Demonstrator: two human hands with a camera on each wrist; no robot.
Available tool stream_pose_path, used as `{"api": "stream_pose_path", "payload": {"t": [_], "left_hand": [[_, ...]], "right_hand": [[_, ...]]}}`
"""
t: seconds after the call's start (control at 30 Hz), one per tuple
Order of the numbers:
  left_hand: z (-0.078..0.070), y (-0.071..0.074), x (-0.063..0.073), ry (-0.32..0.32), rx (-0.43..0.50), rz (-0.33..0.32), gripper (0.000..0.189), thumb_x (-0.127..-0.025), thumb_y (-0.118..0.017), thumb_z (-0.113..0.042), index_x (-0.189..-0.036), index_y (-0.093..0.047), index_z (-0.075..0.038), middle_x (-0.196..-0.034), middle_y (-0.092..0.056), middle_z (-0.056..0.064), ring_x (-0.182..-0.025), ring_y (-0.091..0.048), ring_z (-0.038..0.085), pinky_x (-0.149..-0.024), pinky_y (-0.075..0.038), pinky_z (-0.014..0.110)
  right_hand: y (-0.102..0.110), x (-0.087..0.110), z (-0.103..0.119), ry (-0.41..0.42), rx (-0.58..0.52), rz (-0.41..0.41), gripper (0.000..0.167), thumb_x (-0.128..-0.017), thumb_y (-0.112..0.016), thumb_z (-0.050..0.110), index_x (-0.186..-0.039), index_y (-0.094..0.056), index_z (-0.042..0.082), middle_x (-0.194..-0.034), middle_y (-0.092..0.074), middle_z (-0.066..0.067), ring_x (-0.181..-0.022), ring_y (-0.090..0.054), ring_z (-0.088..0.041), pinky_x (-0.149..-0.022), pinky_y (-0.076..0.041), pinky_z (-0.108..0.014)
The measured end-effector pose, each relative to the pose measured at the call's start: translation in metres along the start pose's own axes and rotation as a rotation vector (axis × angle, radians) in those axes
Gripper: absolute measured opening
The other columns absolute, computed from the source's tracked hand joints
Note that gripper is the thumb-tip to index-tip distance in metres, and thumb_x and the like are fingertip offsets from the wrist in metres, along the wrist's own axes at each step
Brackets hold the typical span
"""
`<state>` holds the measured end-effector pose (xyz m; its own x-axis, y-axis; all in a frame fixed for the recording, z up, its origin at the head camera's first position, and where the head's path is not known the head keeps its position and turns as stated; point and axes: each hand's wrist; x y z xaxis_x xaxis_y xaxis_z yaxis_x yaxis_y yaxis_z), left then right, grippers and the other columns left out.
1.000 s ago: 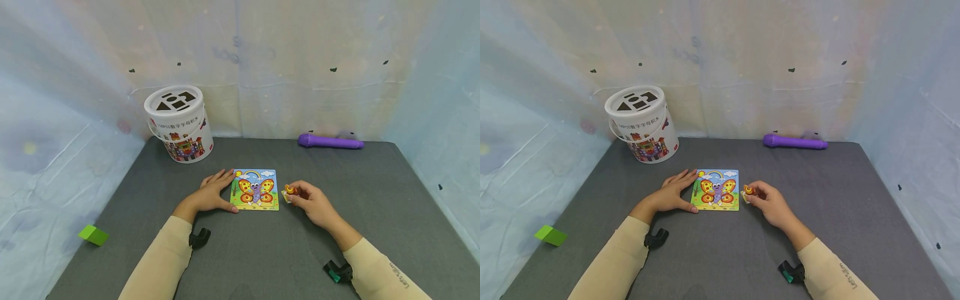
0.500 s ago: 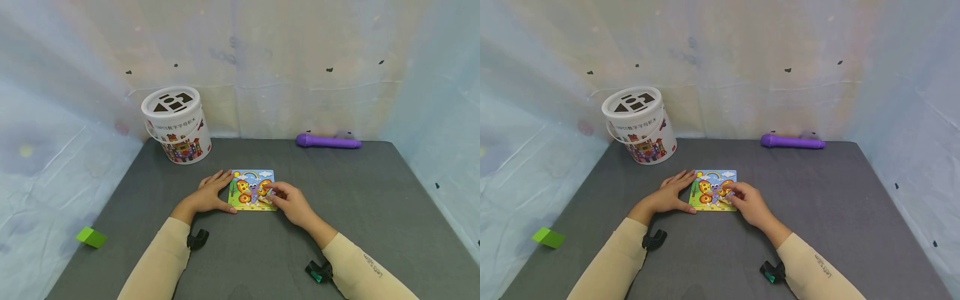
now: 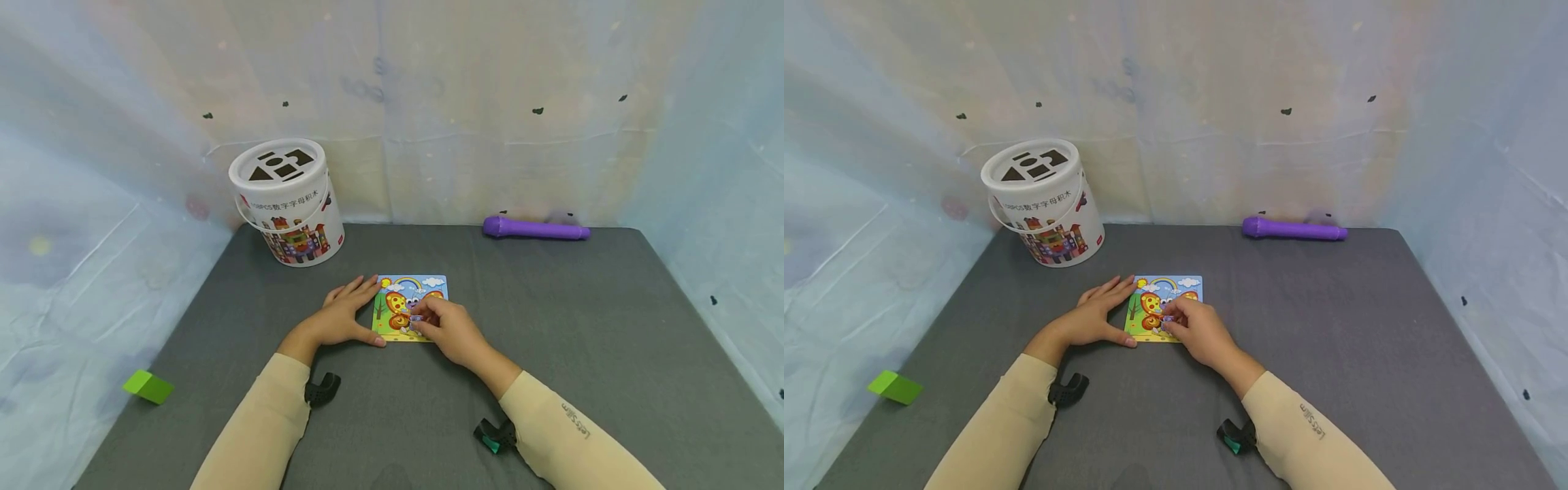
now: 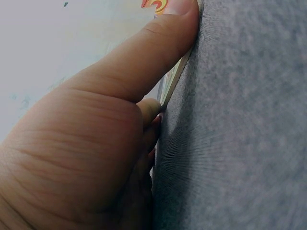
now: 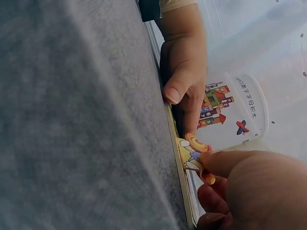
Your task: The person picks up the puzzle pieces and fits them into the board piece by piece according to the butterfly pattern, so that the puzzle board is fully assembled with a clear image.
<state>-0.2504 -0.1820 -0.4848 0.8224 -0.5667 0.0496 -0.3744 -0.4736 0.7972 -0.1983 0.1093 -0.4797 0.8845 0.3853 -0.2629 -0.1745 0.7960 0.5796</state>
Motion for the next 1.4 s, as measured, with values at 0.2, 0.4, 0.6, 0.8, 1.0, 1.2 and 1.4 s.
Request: {"api": "stream_pose_path", "payload": {"t": [0.2,0.4,0.6,0.8,1.0,1.2,1.4], "left_hand": [[-0.008,0.006,0.002,0.027,-0.004,0.016,0.128,-0.077,-0.093,-0.066,-0.175,-0.028,-0.015,-0.181,-0.017,0.003,-0.166,-0.003,0.031,-0.126,-0.001,0.059],[-0.009,0.006,0.001,0.038,-0.016,0.028,0.126,-0.079,-0.092,-0.065,-0.175,-0.027,-0.017,-0.181,-0.015,0.0,-0.166,-0.002,0.027,-0.126,-0.001,0.058],[-0.003,0.003,0.001,0.008,0.003,-0.002,0.126,-0.078,-0.091,-0.068,-0.175,-0.03,-0.017,-0.181,-0.018,0.001,-0.166,-0.004,0.031,-0.126,-0.001,0.06],[0.0,0.0,0.001,-0.01,0.003,-0.016,0.125,-0.079,-0.091,-0.069,-0.175,-0.03,-0.018,-0.181,-0.019,0.002,-0.166,-0.005,0.032,-0.126,-0.001,0.061],[-0.005,0.002,0.001,0.032,-0.01,0.013,0.126,-0.078,-0.093,-0.065,-0.175,-0.029,-0.018,-0.181,-0.017,0.001,-0.166,-0.003,0.029,-0.126,-0.001,0.059],[-0.007,0.004,0.002,0.051,-0.016,0.024,0.125,-0.079,-0.094,-0.063,-0.175,-0.028,-0.02,-0.181,-0.015,-0.002,-0.166,-0.002,0.027,-0.127,-0.001,0.058],[-0.007,0.004,0.001,0.055,-0.014,0.03,0.126,-0.078,-0.093,-0.064,-0.176,-0.027,-0.021,-0.181,-0.014,-0.004,-0.166,-0.001,0.025,-0.127,-0.001,0.057]], "right_hand": [[0.0,0.001,0.0,0.066,0.135,-0.046,0.022,-0.098,-0.084,0.008,-0.12,-0.079,0.009,-0.118,-0.067,-0.003,-0.103,-0.06,-0.024,-0.088,-0.051,-0.045],[-0.001,0.016,0.019,0.183,0.509,0.054,0.041,-0.097,-0.087,0.024,-0.132,-0.076,0.007,-0.138,-0.064,-0.015,-0.121,-0.059,-0.038,-0.094,-0.052,-0.056],[-0.013,0.037,0.044,0.09,0.698,0.274,0.081,-0.103,-0.071,0.058,-0.162,-0.053,0.004,-0.171,-0.035,-0.021,-0.152,-0.038,-0.044,-0.108,-0.041,-0.063],[-0.018,0.045,0.049,0.074,0.665,0.381,0.09,-0.107,-0.062,0.062,-0.168,-0.039,0.0,-0.176,-0.027,-0.02,-0.161,-0.024,-0.042,-0.123,-0.027,-0.062],[-0.014,0.042,0.044,0.118,0.653,0.395,0.089,-0.107,-0.064,0.061,-0.167,-0.041,-0.001,-0.174,-0.032,-0.021,-0.16,-0.027,-0.043,-0.124,-0.029,-0.06],[-0.009,0.04,0.043,0.121,0.641,0.405,0.088,-0.106,-0.067,0.058,-0.166,-0.042,-0.002,-0.174,-0.032,-0.021,-0.159,-0.029,-0.04,-0.123,-0.032,-0.058],[-0.007,0.037,0.043,0.116,0.634,0.415,0.087,-0.106,-0.067,0.058,-0.165,-0.044,-0.002,-0.174,-0.032,-0.021,-0.159,-0.031,-0.04,-0.123,-0.032,-0.057]]}}
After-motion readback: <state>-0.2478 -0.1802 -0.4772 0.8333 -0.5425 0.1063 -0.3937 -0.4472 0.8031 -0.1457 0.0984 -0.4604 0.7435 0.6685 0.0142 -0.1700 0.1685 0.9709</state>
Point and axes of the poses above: each hand's wrist, its own x-axis away from the middle knuckle, its own y-axis out of the back of the hand, z = x × y
